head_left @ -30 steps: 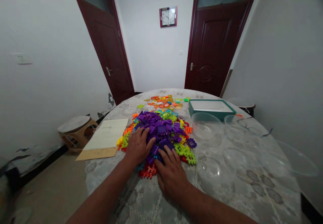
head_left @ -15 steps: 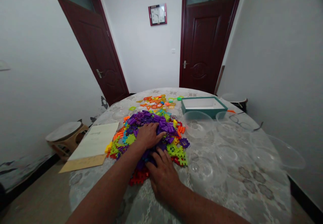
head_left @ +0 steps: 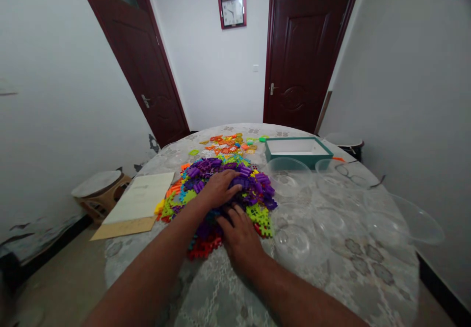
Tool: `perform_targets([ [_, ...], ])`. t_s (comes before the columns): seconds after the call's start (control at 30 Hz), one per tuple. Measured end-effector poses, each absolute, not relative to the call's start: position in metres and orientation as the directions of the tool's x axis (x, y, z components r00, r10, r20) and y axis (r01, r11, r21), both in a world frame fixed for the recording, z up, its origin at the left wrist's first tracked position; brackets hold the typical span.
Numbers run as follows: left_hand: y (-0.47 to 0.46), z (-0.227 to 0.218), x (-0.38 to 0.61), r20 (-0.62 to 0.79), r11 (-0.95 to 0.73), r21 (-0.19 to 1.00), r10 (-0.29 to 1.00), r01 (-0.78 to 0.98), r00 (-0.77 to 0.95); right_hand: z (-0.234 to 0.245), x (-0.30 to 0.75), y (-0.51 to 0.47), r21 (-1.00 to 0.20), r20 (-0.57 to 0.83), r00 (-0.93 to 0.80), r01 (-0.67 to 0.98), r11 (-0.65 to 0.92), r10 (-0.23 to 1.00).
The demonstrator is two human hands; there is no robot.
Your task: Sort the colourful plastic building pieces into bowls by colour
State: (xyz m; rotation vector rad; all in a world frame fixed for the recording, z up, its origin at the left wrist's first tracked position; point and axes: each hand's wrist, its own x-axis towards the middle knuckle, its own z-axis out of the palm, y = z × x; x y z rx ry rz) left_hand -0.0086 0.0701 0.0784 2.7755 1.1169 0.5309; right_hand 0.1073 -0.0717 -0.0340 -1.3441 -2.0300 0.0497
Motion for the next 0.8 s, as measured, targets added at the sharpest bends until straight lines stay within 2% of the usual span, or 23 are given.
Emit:
perform_targets([
  [0.07, 0.046, 0.08, -0.037, 0.347, -0.716, 0.253, 0.695, 0.651, 0.63, -0.035, 0.112, -0.067, -0.419, 0.558, -0.178, 0.783, 0.461, 0.81],
  [0.13, 0.011, 0.075, -0.07, 0.325, -0.705, 0.254, 0.707, 0.662, 0.628, -0.037, 0.116, -0.062, -0.451, 0.591, -0.141, 0.759, 0.47, 0.794],
  [0.33, -0.073, 0.026, -0.129, 0.249, -0.624, 0.138, 0.773, 0.769, 0.583, -0.038, 0.122, -0.057, -0.482, 0.628, -0.113, 0.72, 0.499, 0.77],
  [0.57, -0.044, 0.01, -0.117, 0.274, -0.637, 0.049, 0.75, 0.77, 0.602, -0.036, 0.122, -0.067, -0.454, 0.641, -0.153, 0.714, 0.533, 0.752],
  [0.8, -0.035, 0.011, -0.096, 0.41, -0.664, 0.006, 0.684, 0.748, 0.604, -0.04, 0.117, -0.07, -0.428, 0.688, -0.125, 0.725, 0.539, 0.715],
])
